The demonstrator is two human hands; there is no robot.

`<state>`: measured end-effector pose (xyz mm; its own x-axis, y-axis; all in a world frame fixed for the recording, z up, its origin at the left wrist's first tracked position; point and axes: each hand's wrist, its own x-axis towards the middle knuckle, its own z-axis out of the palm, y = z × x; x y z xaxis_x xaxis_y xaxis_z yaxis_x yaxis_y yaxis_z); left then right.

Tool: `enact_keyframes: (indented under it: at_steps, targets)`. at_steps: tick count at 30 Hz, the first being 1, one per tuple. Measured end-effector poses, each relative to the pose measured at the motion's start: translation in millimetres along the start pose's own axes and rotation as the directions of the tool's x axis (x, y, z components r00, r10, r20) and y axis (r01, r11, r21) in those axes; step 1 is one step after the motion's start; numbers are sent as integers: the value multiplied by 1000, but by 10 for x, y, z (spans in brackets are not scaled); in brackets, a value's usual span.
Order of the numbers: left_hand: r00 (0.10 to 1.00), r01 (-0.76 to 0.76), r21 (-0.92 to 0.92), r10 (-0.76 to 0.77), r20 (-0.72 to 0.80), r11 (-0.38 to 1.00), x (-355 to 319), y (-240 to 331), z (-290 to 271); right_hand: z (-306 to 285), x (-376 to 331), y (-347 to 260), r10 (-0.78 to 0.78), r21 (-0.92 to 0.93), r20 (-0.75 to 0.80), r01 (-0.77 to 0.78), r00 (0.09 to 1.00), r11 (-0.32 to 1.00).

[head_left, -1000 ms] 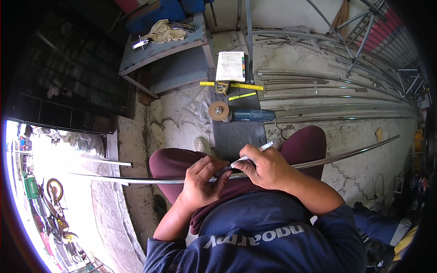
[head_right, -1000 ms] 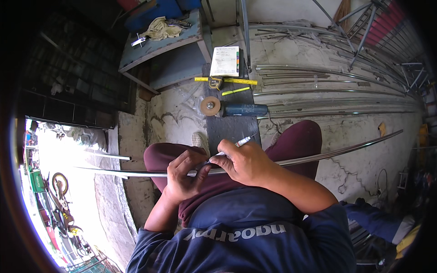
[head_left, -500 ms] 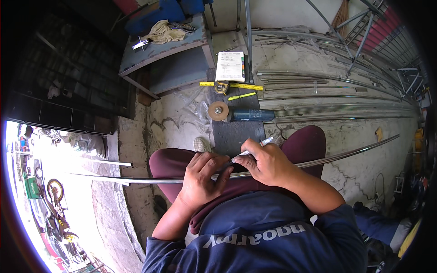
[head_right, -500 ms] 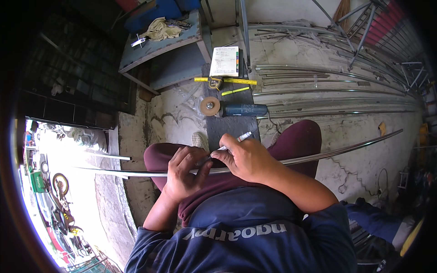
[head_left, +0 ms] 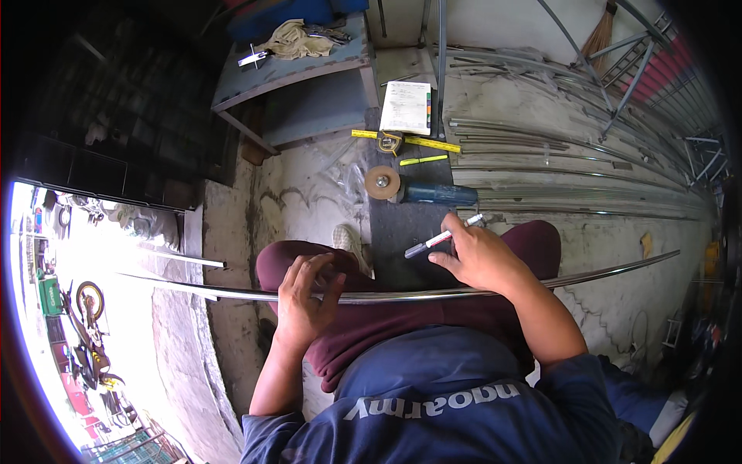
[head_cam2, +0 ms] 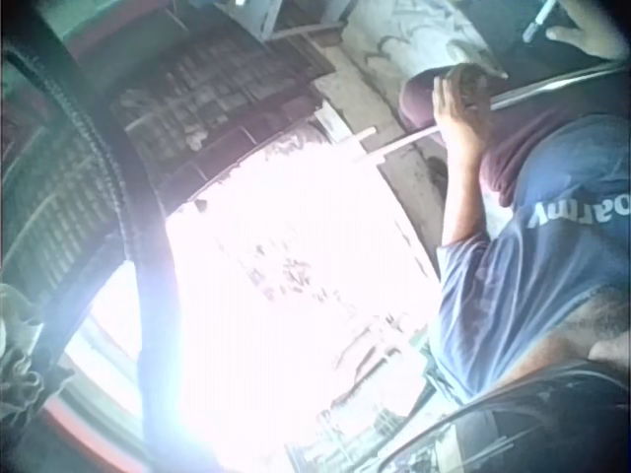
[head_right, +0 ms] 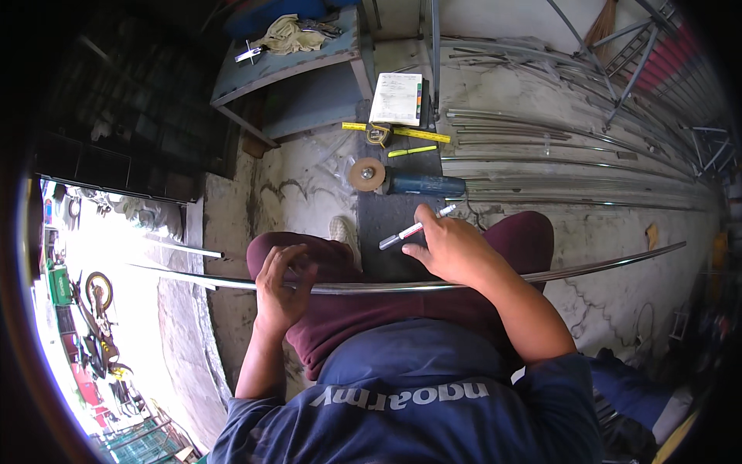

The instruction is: Measuring a metal pipe with tape and marking it, then cutting it with an angle grinder.

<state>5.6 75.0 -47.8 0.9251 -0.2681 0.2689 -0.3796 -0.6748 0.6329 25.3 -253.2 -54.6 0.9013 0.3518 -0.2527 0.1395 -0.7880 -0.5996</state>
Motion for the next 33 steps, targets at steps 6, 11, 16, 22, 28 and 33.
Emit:
enact_keyframes:
  at_steps: [6,11,16,22,28,33]
  targets:
    - [999,33,80,-33,-5,996,-24,-178,-45,-43,248,-55,11,-19,44,-10,999,1000]
    - [999,-35,187,41,-29,982,10,-392,78,-5,1437,100,58,-32,-113,-62,992,998]
    - [986,57,221,-21,-164,974,-188,-643,181,513,2897,423,-3,-146,-207,-28,978,989]
    - [975,42,107,-18,-221,993,-66,-574,342,585,3181,921,78,-390,-106,-114,991,914]
    - [968,-18,125,49,-246,992,-178,-625,329,579,3247,748,97,-431,11,-82,995,898]
    - [955,6,-16,-10,-296,1000,-32,-611,363,-39,3186,1151,-7,248,-236,67,972,966]
